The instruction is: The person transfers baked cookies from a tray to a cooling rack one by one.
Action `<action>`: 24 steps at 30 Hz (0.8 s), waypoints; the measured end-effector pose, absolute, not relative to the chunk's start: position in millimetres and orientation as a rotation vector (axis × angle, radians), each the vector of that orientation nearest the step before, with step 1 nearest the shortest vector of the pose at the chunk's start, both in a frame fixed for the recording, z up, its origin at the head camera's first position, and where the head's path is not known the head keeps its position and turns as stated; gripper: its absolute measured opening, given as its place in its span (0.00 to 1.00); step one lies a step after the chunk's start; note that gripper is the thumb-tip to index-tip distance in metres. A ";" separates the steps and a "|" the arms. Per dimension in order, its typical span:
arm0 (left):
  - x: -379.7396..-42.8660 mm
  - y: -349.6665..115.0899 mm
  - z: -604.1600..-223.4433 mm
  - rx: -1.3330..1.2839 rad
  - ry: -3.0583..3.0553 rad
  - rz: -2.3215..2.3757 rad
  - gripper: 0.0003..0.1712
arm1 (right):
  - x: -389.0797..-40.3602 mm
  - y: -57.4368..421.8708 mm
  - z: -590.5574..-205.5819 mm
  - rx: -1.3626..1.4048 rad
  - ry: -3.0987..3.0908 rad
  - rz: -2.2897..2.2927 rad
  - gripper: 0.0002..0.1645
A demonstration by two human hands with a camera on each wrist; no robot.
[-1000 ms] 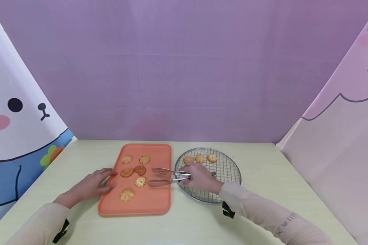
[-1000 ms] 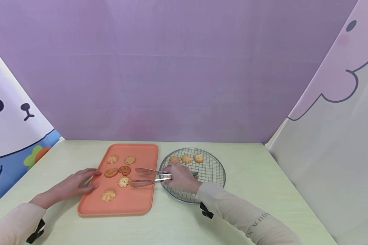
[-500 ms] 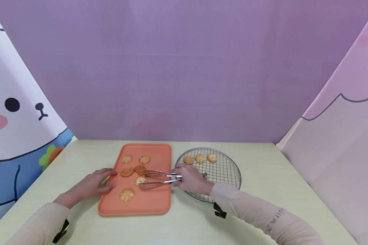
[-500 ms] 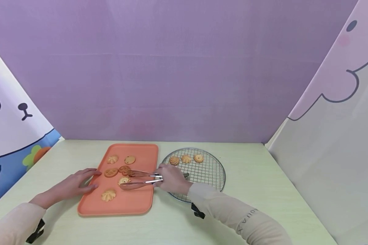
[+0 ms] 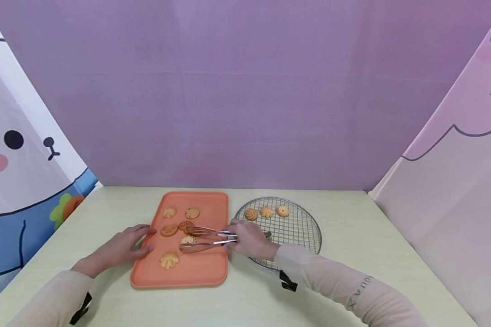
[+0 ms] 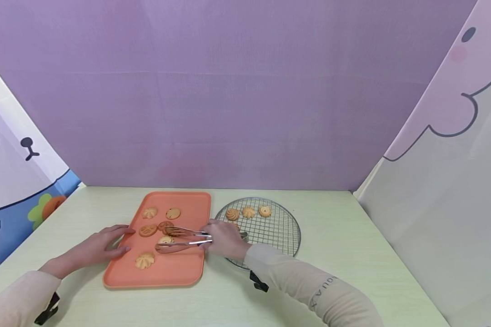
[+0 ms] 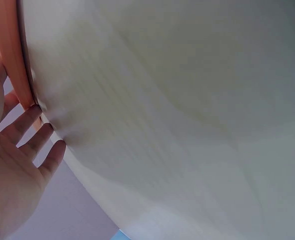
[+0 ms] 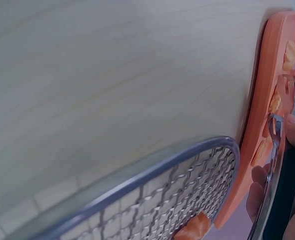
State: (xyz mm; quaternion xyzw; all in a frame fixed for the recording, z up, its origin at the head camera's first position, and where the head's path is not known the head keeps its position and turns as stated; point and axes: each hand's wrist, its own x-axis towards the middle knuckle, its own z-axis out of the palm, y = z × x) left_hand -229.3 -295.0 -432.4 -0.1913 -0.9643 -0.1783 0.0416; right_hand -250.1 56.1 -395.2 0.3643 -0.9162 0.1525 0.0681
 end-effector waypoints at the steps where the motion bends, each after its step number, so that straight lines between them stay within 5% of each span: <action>1: -229.3 -294.9 -432.2 -0.589 -2.951 -0.547 0.32 | -249.8 55.2 -394.9 1.094 -2.764 0.465 0.19; 24: -228.1 -293.5 -430.1 -0.602 -2.932 -0.552 0.31 | -248.9 48.1 -393.9 1.051 -2.757 0.358 0.19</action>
